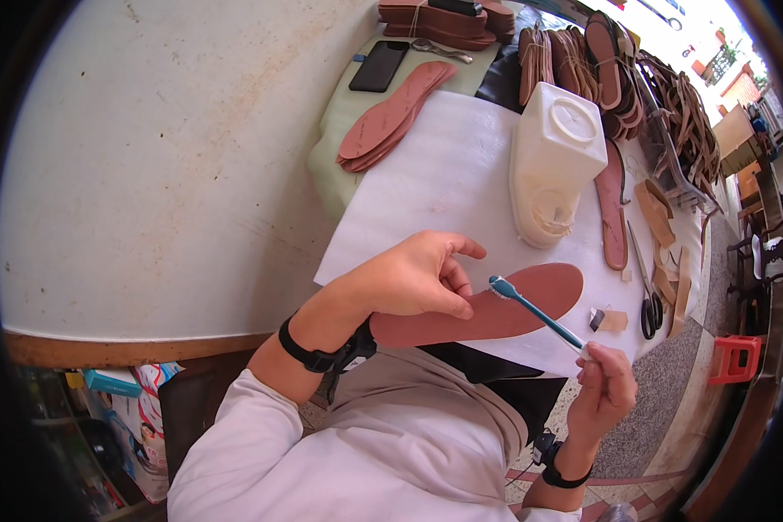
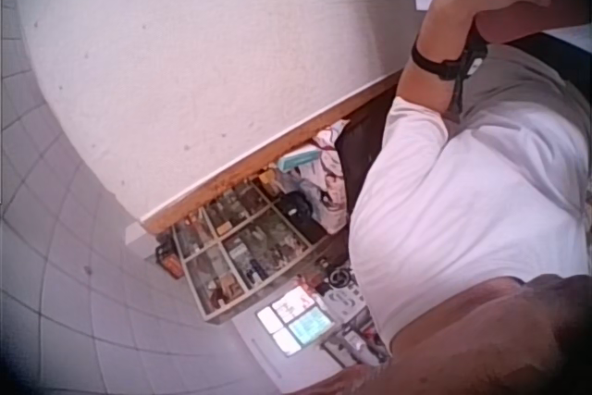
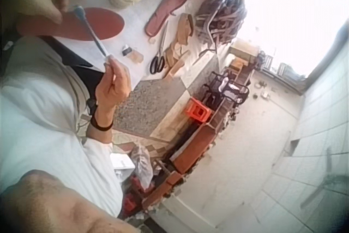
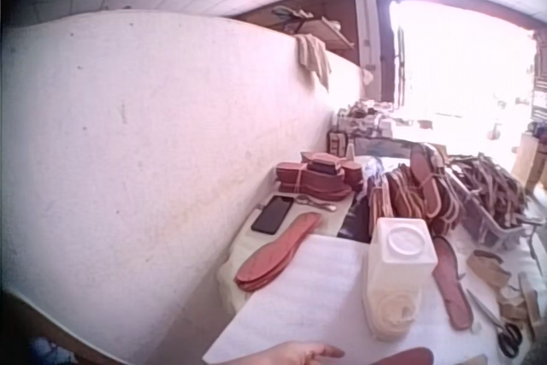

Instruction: Apply adhesive to the edges and surface of shoe insoles using a brush.

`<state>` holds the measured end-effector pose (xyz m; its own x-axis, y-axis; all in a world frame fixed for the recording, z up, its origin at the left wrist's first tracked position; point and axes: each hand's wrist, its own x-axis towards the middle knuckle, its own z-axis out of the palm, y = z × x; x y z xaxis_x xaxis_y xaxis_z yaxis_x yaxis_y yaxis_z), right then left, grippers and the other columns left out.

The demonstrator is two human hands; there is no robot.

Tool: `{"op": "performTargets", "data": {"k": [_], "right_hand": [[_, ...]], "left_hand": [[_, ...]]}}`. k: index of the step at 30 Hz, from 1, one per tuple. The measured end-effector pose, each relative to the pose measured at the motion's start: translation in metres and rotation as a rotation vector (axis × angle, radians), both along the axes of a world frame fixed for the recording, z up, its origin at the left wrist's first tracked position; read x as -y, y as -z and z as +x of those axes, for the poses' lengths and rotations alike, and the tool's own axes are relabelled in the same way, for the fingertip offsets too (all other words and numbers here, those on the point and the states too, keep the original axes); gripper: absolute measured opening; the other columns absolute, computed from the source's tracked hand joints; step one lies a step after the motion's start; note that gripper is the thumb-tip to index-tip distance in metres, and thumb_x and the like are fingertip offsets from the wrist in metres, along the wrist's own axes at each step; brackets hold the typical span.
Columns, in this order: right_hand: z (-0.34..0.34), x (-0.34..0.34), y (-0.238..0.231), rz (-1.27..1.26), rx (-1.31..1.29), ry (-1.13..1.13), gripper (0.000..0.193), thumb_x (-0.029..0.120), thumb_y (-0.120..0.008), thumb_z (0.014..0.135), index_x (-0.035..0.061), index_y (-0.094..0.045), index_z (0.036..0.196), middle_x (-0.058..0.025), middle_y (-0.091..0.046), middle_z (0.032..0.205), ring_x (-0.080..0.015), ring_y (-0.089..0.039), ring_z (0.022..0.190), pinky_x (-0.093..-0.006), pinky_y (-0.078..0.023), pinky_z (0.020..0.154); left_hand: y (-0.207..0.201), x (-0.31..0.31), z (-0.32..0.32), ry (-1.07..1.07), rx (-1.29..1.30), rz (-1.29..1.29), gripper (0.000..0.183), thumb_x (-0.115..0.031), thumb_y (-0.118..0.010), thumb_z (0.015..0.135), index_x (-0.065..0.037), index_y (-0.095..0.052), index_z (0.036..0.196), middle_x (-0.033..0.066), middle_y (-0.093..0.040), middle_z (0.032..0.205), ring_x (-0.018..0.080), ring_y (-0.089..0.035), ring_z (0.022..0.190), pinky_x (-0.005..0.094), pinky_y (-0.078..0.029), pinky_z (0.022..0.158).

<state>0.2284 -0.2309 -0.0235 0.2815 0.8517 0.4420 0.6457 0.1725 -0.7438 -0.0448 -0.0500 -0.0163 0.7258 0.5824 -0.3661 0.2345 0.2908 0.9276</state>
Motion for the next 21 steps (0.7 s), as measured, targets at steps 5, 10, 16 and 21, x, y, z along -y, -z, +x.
{"op": "performTargets", "data": {"k": [5, 10, 16, 21], "right_hand": [[0.009, -0.001, 0.001, 0.017, 0.037, 0.078, 0.013, 0.004, -0.064, 0.095, -0.0041, -0.071, 0.103, -0.0138, -0.071, 0.083, -0.0187, -0.066, 0.067, -0.0264, -0.048, 0.058], [0.013, -0.002, 0.001, 0.033, 0.023, 0.174, 0.014, 0.005, -0.062, 0.097, -0.0041, -0.072, 0.103, -0.0116, -0.069, 0.081, -0.0132, -0.059, 0.062, -0.0250, -0.044, 0.055], [0.026, 0.001, 0.003, 0.036, 0.024, 0.197, 0.015, -0.001, -0.062, 0.098, -0.0027, -0.072, 0.109, -0.0072, -0.069, 0.085, -0.0060, -0.057, 0.066, -0.0191, -0.043, 0.057], [0.029, 0.005, 0.001, 0.024, -0.006, 0.259, 0.016, -0.001, -0.062, 0.094, -0.0039, -0.072, 0.106, -0.0103, -0.069, 0.084, -0.0114, -0.058, 0.064, -0.0242, -0.045, 0.056]], "left_hand": [[0.000, -0.001, 0.000, 0.010, 0.004, -0.006, 0.079, 0.004, -0.079, 0.080, 0.014, -0.040, 0.147, 0.0068, -0.070, 0.089, 0.0110, -0.067, 0.081, 0.0241, -0.054, 0.074], [0.001, -0.002, 0.000, 0.019, 0.005, 0.013, 0.080, 0.005, -0.079, 0.079, 0.014, -0.039, 0.148, 0.0075, -0.070, 0.088, 0.0116, -0.068, 0.080, 0.0248, -0.055, 0.074], [-0.001, -0.002, 0.000, 0.027, -0.012, -0.002, 0.080, 0.005, -0.079, 0.079, 0.014, -0.040, 0.147, 0.0077, -0.070, 0.088, 0.0119, -0.068, 0.080, 0.0251, -0.055, 0.075], [-0.003, -0.002, -0.001, 0.014, -0.008, -0.027, 0.079, 0.005, -0.079, 0.078, 0.014, -0.041, 0.147, 0.0077, -0.070, 0.088, 0.0117, -0.068, 0.080, 0.0252, -0.055, 0.075]]}}
